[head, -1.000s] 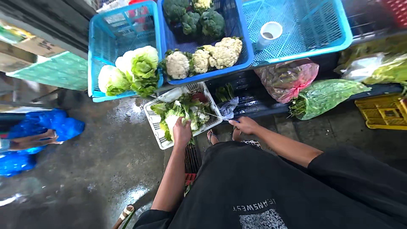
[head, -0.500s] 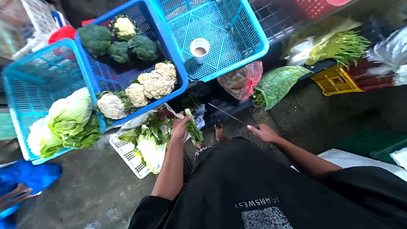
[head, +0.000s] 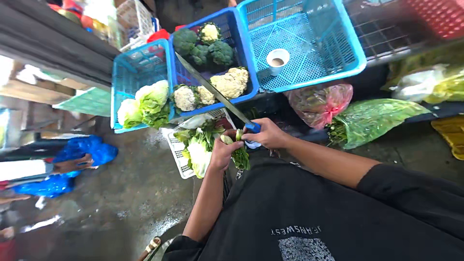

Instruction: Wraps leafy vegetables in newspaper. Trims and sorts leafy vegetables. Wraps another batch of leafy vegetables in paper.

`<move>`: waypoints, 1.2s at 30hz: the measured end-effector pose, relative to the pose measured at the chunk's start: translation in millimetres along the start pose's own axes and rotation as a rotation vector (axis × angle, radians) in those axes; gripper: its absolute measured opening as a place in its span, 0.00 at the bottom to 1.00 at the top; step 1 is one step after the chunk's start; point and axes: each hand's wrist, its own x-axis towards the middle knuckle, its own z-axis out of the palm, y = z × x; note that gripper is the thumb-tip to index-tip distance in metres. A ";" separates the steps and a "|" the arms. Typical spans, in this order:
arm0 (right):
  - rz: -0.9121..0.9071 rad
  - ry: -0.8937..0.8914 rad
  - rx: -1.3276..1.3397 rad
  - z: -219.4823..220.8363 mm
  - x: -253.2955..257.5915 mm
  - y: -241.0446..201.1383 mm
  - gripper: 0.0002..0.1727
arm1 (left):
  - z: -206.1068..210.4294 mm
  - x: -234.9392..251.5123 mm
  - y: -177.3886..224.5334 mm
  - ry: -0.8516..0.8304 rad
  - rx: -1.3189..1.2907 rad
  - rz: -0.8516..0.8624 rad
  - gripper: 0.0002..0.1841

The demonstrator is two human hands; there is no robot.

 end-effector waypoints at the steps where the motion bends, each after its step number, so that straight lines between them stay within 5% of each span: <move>1: -0.015 -0.024 -0.017 11.5 7.9 -5.6 0.08 | -8.7 -6.4 2.1 0.020 -0.012 0.016 0.19; 9: -0.013 -0.145 0.038 106.7 41.9 -19.7 0.05 | -99.3 -53.8 1.7 0.139 0.006 0.106 0.15; 18: -0.022 -0.065 0.078 191.0 60.6 -38.1 0.03 | -189.2 -83.9 -6.5 0.266 -0.192 0.162 0.11; 21: -0.004 -0.088 0.114 206.9 60.9 -36.3 0.03 | -188.6 -85.2 -7.4 0.142 -0.216 0.081 0.18; 30: -0.052 -0.041 0.124 195.0 55.3 -36.4 0.01 | -189.5 -71.4 -4.4 0.031 -0.315 0.057 0.01; 34: -0.060 -0.025 0.136 180.2 49.3 -34.9 0.02 | -177.6 -62.9 7.7 -0.086 -0.224 0.046 0.15; 36: -0.054 -0.015 0.121 171.1 46.9 -36.0 0.02 | -167.5 -59.0 12.4 -0.095 -0.176 0.041 0.13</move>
